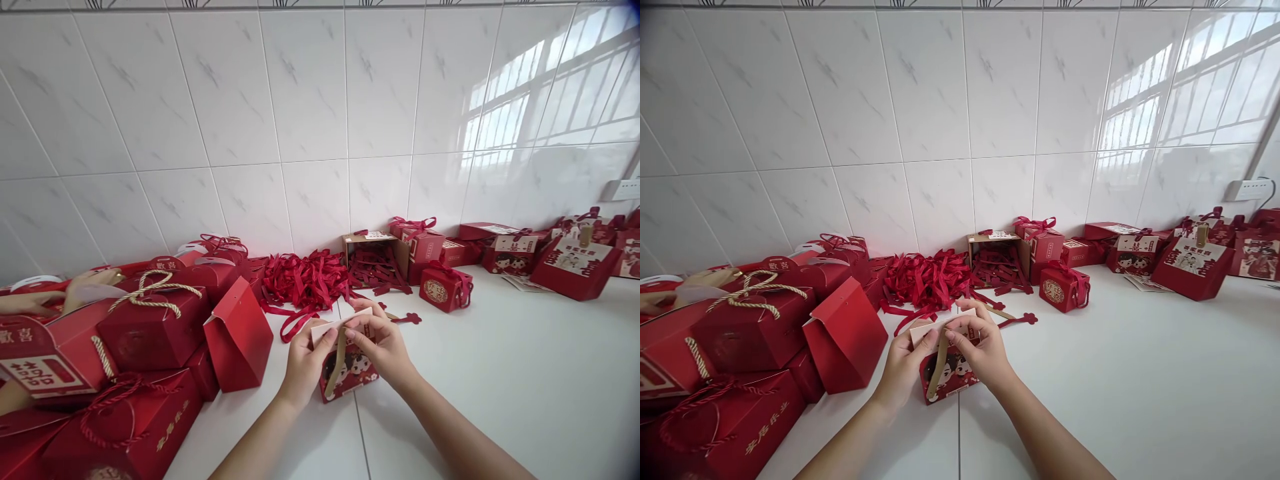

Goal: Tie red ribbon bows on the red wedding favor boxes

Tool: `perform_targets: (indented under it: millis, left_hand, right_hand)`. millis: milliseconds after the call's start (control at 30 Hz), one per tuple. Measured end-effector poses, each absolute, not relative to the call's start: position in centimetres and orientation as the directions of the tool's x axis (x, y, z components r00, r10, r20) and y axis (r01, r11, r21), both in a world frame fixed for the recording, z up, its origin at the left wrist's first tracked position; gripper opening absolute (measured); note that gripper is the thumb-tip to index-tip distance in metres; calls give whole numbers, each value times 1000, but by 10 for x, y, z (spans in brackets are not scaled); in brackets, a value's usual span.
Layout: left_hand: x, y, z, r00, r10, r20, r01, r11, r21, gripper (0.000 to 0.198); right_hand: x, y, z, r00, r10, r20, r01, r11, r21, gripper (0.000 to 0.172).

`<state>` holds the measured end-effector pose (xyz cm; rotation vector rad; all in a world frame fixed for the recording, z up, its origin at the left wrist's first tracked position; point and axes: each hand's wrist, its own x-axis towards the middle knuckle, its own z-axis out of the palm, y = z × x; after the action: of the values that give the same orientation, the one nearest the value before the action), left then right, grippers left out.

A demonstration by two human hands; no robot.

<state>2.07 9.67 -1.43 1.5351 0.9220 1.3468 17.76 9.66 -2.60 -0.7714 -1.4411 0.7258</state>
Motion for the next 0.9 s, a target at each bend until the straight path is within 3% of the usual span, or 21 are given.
perform_targets:
  millis: [167,300,400,533,633,733,900]
  left_hand:
    - [20,95,-15,188,878,440,84,-461,884,24]
    - [20,96,-19,201,829,522,9,-534,845,21]
    - [20,95,-22,201,811,550,6,-563,827,22]
    - [21,91,-21,212,811,545,-21,-554,832,34]
    - [19,91,-16,258,828,497,-117,-484,867,49]
    - [13,91,-8,349,857,379,-245,-307,919,57]
    - [6,89,2,567,795,217,-297,-48,954,36]
  right_hand:
    - [175,94,-27,101,753,651,37,651,-758,12]
    - [176,92,-27,104,779,618,-41,624,-780,37]
    - [178,91,-27,8,833,553,-71,552,-831,29]
    - [177,88,-25,53,820,569,-42,571,-820,31]
    - [178,85,-21,49,794,606,17,606,-796,31]
    - [182,83,-18,-49,790,611,32,612,-790,32]
    - [185,78,-15,-227,803,551,-103,543,-834,34]
